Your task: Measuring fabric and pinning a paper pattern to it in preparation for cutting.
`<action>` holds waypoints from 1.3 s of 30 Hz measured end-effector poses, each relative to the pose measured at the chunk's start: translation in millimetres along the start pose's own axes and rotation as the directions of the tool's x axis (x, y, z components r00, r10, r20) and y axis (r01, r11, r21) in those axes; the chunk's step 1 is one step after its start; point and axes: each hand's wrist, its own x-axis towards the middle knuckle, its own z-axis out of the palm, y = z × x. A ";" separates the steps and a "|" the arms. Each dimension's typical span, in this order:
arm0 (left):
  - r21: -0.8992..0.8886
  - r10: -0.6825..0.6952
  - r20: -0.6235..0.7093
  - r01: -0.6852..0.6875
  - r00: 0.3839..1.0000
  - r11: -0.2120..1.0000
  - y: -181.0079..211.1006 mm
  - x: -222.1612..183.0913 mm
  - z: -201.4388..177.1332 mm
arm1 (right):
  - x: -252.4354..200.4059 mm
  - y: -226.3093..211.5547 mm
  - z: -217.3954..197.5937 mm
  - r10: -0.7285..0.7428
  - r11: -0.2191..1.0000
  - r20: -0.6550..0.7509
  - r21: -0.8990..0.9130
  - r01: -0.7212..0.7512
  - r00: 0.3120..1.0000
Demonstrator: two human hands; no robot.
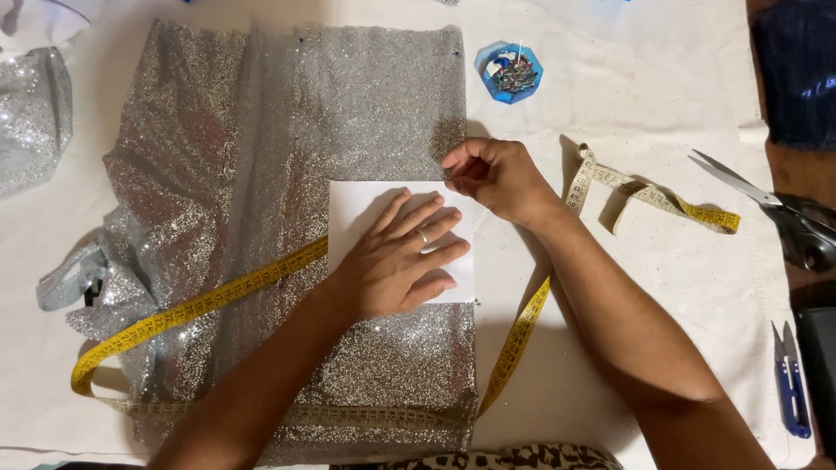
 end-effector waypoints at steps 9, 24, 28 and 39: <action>0.016 -0.051 -0.015 0.051 0.999 0.999 3.7 10.1 10.0 | -0.7 2.5 -0.9 -0.001 1.000 0.008 0.009 0.001 1.000; -0.013 -0.037 0.038 0.038 0.999 0.999 -4.3 7.4 1.8 | 1.1 16.4 -0.1 0.001 1.000 0.004 0.022 -0.001 1.000; 0.015 -0.042 0.038 0.042 0.998 0.999 -3.9 8.6 3.6 | 0.5 14.7 0.0 -0.002 1.000 0.004 0.015 0.002 1.000; 0.031 -0.038 0.047 0.037 0.998 0.999 -4.7 9.0 3.4 | -1.1 8.8 -0.8 0.008 1.000 -0.020 0.015 -0.008 1.000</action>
